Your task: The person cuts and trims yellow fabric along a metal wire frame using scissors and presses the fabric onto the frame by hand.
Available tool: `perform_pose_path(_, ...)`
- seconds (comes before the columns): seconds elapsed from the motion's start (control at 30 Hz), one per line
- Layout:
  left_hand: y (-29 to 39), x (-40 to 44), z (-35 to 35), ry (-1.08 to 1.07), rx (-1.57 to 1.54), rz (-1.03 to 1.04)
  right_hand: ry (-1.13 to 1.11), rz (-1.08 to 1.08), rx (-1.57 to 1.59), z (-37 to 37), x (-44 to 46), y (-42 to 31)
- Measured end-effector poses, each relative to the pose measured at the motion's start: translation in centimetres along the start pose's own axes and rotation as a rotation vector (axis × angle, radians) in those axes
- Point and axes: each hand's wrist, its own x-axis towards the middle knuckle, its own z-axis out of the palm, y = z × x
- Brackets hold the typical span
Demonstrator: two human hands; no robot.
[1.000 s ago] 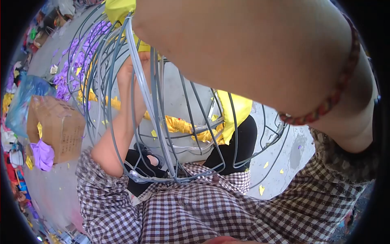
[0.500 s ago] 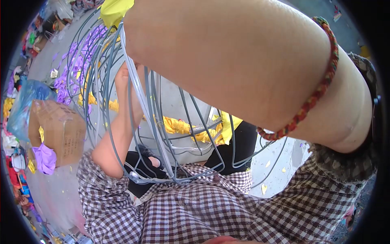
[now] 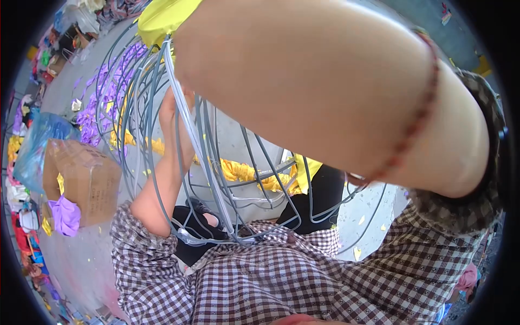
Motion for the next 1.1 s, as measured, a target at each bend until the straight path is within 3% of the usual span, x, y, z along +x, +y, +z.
perform_pose_path(0.03, -0.6, 0.1, -0.4, 0.018, -0.010, -0.014, -0.008, -0.050, 0.077, -0.5, 5.4, -7.3)
perform_pose_path(0.07, -1.1, 0.2, -0.7, 0.036, -0.021, -0.028, -0.008, -0.051, 0.079, -0.3, 4.7, -6.4)
perform_pose_path(0.1, -1.2, 0.2, -0.9, 0.053, -0.030, -0.043, -0.094, -0.052, 0.103, 0.3, 13.4, -19.0)
perform_pose_path(0.13, -0.4, 0.4, -0.9, 0.057, -0.027, -0.043, -0.178, -0.055, 0.127, 0.6, 14.5, -20.1)
perform_pose_path(0.17, 0.7, 0.7, -1.0, 0.031, 0.267, 0.058, -0.262, -0.060, 0.150, 1.4, 16.9, -22.3)
perform_pose_path(0.2, 1.7, 0.9, -1.0, 0.005, 0.560, 0.156, -0.347, -0.068, 0.173, 1.5, 16.3, -21.5)
perform_pose_path(0.3, 2.7, 0.7, 0.3, 0.034, 0.388, 0.134, -0.518, -0.102, 0.219, 1.7, 14.6, -21.0)
perform_pose_path(0.37, 2.8, 0.4, 1.2, 0.054, 0.216, 0.119, -0.185, -0.131, 0.482, 3.0, 11.5, -19.1)
perform_pose_path(0.57, 2.1, 0.8, 1.6, 0.104, 0.130, 0.108, -0.134, 0.198, 0.723, 4.9, 4.2, -20.4)
perform_pose_path(0.7, 2.4, 1.5, 1.8, 0.070, 0.400, 0.168, -0.014, 0.358, 0.827, 5.8, 1.4, -21.8)
perform_pose_path(1.1, 2.6, 2.1, 2.0, 0.042, 0.563, 0.380, 0.104, 0.397, 0.923, 7.2, -1.3, -22.6)
